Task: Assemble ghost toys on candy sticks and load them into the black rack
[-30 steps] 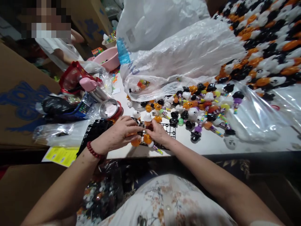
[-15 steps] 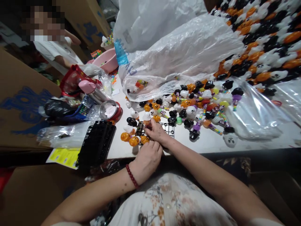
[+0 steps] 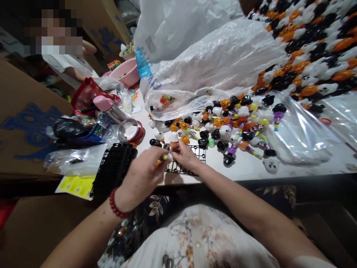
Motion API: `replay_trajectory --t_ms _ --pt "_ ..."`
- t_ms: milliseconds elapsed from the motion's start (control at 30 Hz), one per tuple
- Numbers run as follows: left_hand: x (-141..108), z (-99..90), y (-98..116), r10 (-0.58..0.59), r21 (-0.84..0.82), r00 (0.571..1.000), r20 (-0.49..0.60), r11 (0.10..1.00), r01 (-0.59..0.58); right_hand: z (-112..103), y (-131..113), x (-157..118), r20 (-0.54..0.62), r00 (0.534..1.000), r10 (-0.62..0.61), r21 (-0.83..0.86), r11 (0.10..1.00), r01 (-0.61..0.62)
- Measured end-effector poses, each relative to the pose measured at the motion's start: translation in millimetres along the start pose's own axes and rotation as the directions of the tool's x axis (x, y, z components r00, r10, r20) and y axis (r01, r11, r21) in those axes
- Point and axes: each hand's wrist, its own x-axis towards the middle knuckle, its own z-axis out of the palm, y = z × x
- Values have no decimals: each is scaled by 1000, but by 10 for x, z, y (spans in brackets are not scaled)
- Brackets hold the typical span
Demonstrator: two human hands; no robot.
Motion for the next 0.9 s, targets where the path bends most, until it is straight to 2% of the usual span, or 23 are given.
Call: replay_trajectory --t_ms 67,167,300,467,600,667,900 --pt "88 -154 -166 -189 -100 979 -81 978 181 -14 -17 -20 18 1000 -9 19 1000 8" --pt "181 -223 -453 -322 -274 946 -44 914 298 -19 -23 -41 43 998 -35 47 998 33" --pt "221 -176 -660 -294 -320 953 71 898 301 -5 -7 -55 97 994 -58 -3 998 59" --pt "210 -169 -636 -195 -298 959 208 921 252 5 -18 -88 152 987 -51 -102 993 67" --pt "201 -148 -665 -153 -505 957 248 822 262 4 -43 -107 182 982 -45 -222 971 86" --pt "197 -133 -693 -153 -553 956 249 788 270 0 -55 -112 187 981 -46 -261 961 95" --pt "180 -109 -699 -152 -311 931 333 914 260 -3 -57 -121 195 979 -56 -280 954 110"
